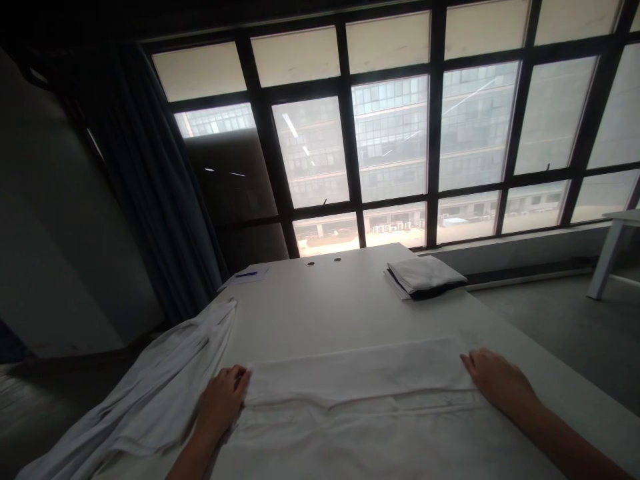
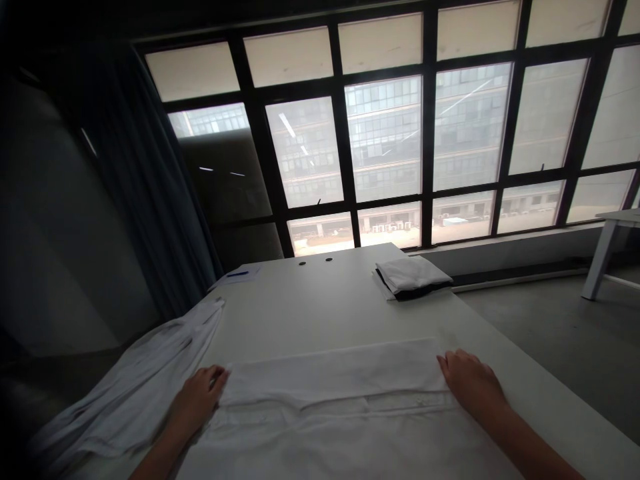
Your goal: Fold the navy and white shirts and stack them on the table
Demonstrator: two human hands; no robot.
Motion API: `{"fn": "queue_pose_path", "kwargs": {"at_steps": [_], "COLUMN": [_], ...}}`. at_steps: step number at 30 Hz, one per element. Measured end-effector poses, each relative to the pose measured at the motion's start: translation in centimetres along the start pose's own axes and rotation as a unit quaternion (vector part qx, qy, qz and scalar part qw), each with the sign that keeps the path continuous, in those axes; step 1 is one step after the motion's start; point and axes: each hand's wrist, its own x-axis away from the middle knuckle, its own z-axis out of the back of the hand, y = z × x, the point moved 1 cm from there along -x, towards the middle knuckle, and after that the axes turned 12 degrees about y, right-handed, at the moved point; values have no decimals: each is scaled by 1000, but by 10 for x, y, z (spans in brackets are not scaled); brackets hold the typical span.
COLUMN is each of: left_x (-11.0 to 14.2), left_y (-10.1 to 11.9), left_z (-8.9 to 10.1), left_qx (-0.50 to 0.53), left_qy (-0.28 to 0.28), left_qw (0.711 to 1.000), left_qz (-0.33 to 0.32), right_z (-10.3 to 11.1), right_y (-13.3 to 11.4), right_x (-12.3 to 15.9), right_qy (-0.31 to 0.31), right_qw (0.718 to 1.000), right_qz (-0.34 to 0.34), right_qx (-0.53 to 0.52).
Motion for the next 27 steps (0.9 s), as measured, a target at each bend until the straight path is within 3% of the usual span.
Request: {"fn": "queue_pose_path", "kwargs": {"at_steps": [7,10,12,14,16,19,21,23,27], "left_x": [8,7,7,13,28,65,88,100,102], "left_y": [16,20,31,54,89,147,176,194,205], "left_z": [15,19,22,26,31,41,47,50,46], "left_qx": [-83,-119,-107,-46,39,154,188,195,199], "left_qy": [-4,36,74,83,48,-40,-86,-101,-67], "left_qw": [997,992,991,988,974,920,887,880,907], "left_qz": [9,4,-40,-123,-217,-357,-414,-420,-365], "right_z": [-16,-12,-2,11,24,35,35,31,28], "right_y": [8,11,8,-4,-24,-60,-79,-91,-103], "right_x": [3,1,-2,-4,-2,11,23,34,41], "right_qy": [-3,29,74,106,103,56,7,-49,-108], "right_qw": [1000,1000,997,994,989,967,955,946,946], "right_qz": [18,7,-4,7,54,139,176,200,188], "right_qx": [6,11,17,-13,-91,-208,-240,-250,-241]}}
